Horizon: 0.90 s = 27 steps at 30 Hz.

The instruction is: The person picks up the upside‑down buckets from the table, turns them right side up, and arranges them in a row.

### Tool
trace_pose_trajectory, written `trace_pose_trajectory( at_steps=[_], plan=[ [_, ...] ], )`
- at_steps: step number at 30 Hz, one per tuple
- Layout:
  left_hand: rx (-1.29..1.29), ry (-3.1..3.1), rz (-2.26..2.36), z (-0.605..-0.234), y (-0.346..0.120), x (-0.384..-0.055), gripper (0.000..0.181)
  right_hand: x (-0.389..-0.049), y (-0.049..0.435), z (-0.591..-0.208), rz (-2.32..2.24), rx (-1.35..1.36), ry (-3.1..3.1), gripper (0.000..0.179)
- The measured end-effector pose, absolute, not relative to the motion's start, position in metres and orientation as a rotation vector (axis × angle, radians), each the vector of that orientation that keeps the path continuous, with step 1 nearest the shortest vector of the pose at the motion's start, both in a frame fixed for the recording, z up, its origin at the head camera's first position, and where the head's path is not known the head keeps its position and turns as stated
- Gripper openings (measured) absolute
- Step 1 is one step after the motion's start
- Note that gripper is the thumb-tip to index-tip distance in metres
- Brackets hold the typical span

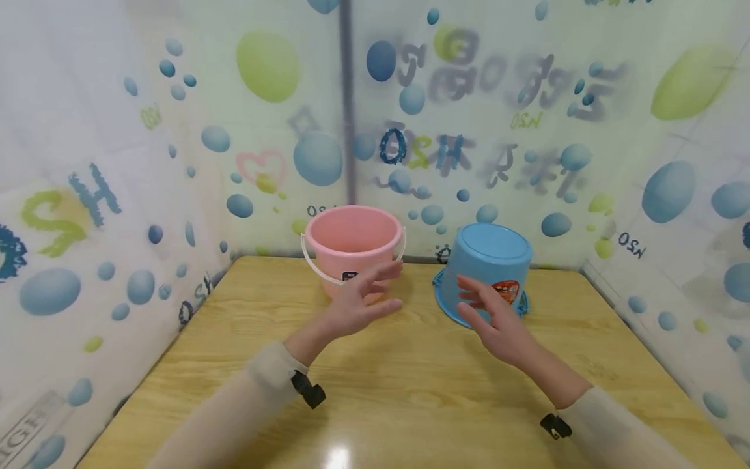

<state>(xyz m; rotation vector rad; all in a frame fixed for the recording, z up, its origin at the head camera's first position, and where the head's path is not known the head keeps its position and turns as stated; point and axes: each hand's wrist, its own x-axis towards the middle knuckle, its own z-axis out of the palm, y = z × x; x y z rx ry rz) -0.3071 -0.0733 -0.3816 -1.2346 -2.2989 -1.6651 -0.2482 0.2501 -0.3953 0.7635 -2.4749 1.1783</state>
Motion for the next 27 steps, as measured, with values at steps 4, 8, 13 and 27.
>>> trace_pose_trajectory(
  at_steps=[4, 8, 13, 27],
  plan=[
    [-1.276, -2.388, -1.608, -0.395, -0.058, -0.308, 0.074, -0.241, 0.269, -0.403, 1.170, 0.745, -2.478, 0.051],
    [-1.300, -2.433, -1.644, -0.405, -0.043, -0.312, 0.076, -0.236, 0.292, -0.408, 1.143, 0.680, -2.488, 0.050],
    [-1.282, -2.529, -1.706, -0.413, -0.025, -0.319, 0.080, -0.232, 0.320, -0.414, 1.082, 0.578, -2.519, 0.052],
    [-1.191, -2.696, -1.599, -0.436, 0.025, -0.362, 0.094, -0.258, 0.382, -0.429, 1.018, 0.392, -2.872, 0.085]
  ],
)
